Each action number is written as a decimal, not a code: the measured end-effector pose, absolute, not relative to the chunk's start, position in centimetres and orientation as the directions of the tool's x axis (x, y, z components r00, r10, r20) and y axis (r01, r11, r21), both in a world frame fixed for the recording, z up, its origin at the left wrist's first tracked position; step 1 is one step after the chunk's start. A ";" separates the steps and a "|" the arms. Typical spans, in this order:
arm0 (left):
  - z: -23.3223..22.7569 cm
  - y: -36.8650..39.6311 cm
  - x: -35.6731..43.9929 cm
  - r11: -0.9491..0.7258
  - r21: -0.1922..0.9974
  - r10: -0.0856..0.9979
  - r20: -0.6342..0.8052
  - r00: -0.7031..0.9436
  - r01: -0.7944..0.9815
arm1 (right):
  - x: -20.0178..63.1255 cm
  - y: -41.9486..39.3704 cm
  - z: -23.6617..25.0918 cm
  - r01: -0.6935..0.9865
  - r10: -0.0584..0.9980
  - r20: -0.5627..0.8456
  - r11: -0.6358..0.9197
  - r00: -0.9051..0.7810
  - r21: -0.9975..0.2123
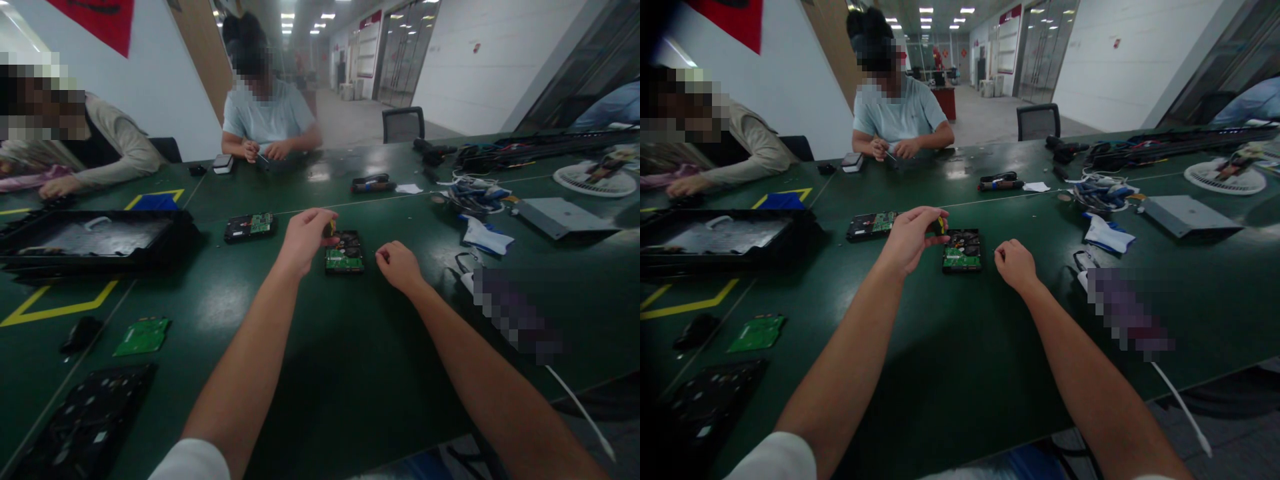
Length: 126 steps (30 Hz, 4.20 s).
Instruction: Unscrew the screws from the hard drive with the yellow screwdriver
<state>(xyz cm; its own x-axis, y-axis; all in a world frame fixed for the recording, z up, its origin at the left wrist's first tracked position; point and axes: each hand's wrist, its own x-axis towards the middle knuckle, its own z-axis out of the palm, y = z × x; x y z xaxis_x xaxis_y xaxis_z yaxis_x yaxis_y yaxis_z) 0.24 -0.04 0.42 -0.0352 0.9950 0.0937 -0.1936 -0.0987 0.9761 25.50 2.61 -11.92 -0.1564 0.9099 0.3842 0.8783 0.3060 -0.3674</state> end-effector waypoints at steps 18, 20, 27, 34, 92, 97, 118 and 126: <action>0.7 -0.1 0.1 -0.113 0.977 0.993 0.107 -0.046 -0.180 | 17.2 0.1 -8.1 0.781 0.813 0.291 0.573 -0.504 -0.249; 0.7 -0.1 0.0 -0.113 0.977 0.993 0.107 -0.046 -0.181 | 16.8 0.2 -8.0 0.802 0.820 0.275 0.560 -0.501 -0.208; 0.9 -0.1 -0.2 -0.115 0.977 0.993 0.106 -0.057 -0.182 | 16.8 0.4 -8.2 0.807 0.821 0.280 0.556 -0.497 -0.198; 1.0 -0.2 -0.2 -0.115 0.976 0.993 0.106 -0.057 -0.183 | 17.9 0.3 -8.5 0.781 0.831 0.379 0.531 -0.406 -0.329; -2.5 1.9 -2.4 -0.061 0.445 0.993 0.120 0.008 0.894 | 19.8 0.3 -9.7 0.681 0.792 0.476 0.589 -0.382 -0.435; -4.7 1.8 -3.0 -0.140 0.370 0.988 0.109 0.107 0.918 | 19.0 2.0 -8.8 0.735 0.834 0.377 0.539 -0.401 -0.412; -11.1 -2.4 -3.5 -0.336 0.311 0.927 0.274 0.254 0.889 | 15.5 4.8 -9.4 0.783 0.858 0.314 0.504 -0.406 -0.365; -11.4 -2.5 -3.5 -0.352 0.320 0.919 0.295 0.261 0.880 | 16.5 5.3 -8.6 0.764 0.889 0.323 0.447 -0.324 -0.464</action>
<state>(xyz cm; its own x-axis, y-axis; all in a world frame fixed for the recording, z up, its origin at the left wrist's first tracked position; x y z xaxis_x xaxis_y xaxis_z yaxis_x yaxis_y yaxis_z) -3.46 -2.49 -11.37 0.2606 0.9194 0.2946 0.8797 -0.3518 0.3200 16.49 5.25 -8.56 -0.3240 0.8893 0.3228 0.7644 0.4471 -0.4645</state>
